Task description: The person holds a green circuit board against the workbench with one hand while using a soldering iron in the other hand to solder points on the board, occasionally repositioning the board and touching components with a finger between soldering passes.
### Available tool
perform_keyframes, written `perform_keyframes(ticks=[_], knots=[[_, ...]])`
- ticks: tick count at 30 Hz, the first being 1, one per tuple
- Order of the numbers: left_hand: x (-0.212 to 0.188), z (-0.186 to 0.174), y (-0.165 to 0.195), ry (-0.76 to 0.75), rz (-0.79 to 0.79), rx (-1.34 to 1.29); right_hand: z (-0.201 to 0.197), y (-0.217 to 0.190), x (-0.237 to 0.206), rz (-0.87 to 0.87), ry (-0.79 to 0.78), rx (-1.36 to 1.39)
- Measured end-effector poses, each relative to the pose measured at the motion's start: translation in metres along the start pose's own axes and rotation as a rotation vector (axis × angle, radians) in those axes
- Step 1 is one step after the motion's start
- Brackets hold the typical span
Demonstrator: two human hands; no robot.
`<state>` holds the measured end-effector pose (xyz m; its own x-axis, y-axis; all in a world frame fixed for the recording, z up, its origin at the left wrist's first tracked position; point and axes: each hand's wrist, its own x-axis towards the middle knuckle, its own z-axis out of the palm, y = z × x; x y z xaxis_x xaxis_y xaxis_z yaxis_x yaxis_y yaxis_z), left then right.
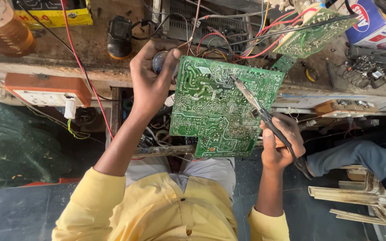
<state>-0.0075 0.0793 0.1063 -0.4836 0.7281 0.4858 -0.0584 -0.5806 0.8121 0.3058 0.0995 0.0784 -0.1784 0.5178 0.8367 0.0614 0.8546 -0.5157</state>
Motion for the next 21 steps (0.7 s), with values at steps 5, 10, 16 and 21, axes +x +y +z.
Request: perform_keyframes(ticks=[5, 10, 16, 21], knots=[[0.004, -0.003, -0.020, -0.036, 0.041, 0.010, 0.002, 0.002, 0.000, -0.042, -0.018, -0.015], [0.005, -0.008, -0.027, -0.072, 0.031, -0.014, 0.002, 0.010, -0.001, -0.076, -0.013, 0.030], [0.005, -0.008, -0.029, -0.091, 0.013, -0.038, 0.000, 0.017, -0.013, 0.056, 0.021, 0.056], [0.006, -0.009, -0.030, -0.109, 0.005, 0.006, 0.003, 0.030, -0.022, 0.103, 0.059, 0.211]])
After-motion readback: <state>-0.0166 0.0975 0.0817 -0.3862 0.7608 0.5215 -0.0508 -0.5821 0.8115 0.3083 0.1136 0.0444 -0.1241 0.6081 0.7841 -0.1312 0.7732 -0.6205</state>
